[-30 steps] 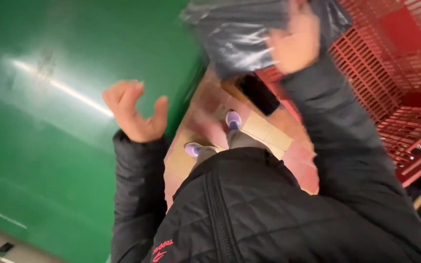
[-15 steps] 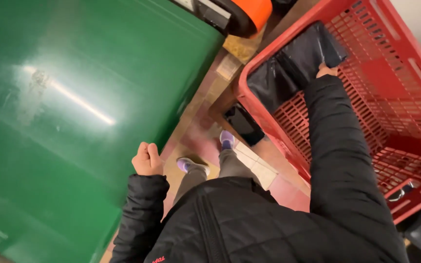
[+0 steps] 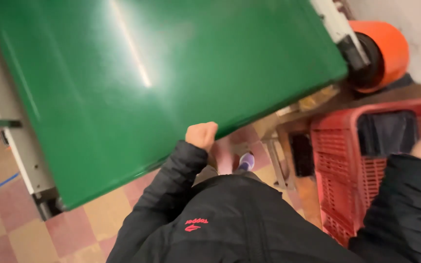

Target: Folding black plastic bags on a conveyor belt and placing them into a red plastic crate.

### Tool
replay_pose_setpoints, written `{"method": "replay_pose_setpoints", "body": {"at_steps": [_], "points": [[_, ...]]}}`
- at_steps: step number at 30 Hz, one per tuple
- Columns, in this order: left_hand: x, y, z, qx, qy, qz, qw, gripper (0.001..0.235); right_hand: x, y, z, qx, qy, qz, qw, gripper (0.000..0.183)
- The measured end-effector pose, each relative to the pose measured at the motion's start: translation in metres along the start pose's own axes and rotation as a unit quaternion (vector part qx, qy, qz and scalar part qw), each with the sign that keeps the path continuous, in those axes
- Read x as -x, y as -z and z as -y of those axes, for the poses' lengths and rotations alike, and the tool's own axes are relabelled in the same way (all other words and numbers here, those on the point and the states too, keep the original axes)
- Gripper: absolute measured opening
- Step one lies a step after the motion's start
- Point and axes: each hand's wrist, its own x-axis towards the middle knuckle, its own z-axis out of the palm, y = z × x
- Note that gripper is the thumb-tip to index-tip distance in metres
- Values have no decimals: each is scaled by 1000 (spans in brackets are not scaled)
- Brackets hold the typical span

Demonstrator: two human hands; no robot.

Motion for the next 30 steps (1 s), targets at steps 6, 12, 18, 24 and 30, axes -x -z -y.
{"method": "replay_pose_setpoints", "body": {"at_steps": [6, 12, 18, 24, 30], "points": [[19, 65, 34, 79, -12, -32, 996, 34, 59, -199, 254, -270, 102, 160, 944, 19], [58, 116, 83, 66, -14, -22, 998, 36, 125, -349, 245, -217, 19, 307, 927, 42], [71, 115, 110, 51, -10, 7, 999, 41, 134, -369, 222, -86, -25, 278, 956, 46], [50, 102, 100, 38, -38, 22, 998, 47, 85, -366, 166, -111, -8, 240, 964, 42], [16, 75, 70, -14, -83, 71, 994, 61, 42, -361, 132, -106, -64, 201, 972, 50]]}}
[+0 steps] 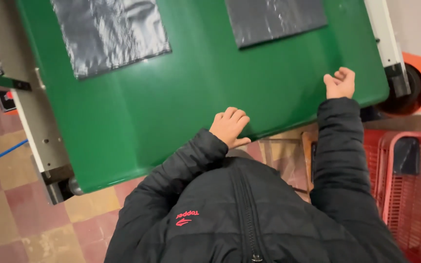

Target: Folding black plastic bags on a conveyor belt and placing them into a red plastic crate.

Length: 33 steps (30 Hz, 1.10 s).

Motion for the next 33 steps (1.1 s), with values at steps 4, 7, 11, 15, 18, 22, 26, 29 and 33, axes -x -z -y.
{"method": "replay_pose_setpoints", "body": {"at_steps": [4, 7, 11, 15, 18, 22, 26, 29, 33], "points": [[-28, -29, -14, -97, -22, -16, 995, 84, -8, 14, 4, 69, 3, -2, 998, 58], [-43, -49, -22, -136, -25, -3, 990, 92, 0, 27, 22, 199, 5, 10, 980, 68], [-57, -68, -29, -144, -37, 24, 989, 98, 5, 41, 21, 377, -22, 63, 924, 88], [-61, -86, -34, -188, -61, -5, 980, 90, 9, 59, 8, 397, -70, 125, 907, 86], [-67, -98, -31, -155, -69, -38, 985, 73, 4, 68, 3, 429, -47, 171, 886, 70], [-65, -112, -15, -170, -94, -56, 979, 31, 9, 69, 19, 175, -76, 158, 969, 49], [-79, -57, -22, -4, -122, -119, 985, 18, 22, 59, 99, -139, 14, 108, 984, 44], [-74, 18, -23, 292, -71, 49, 953, 25, 52, 59, 209, -223, -12, 137, 965, 44], [-78, 76, 1, 484, 14, 76, 872, 20, 23, 74, 110, -322, -118, 237, 909, 25]]}}
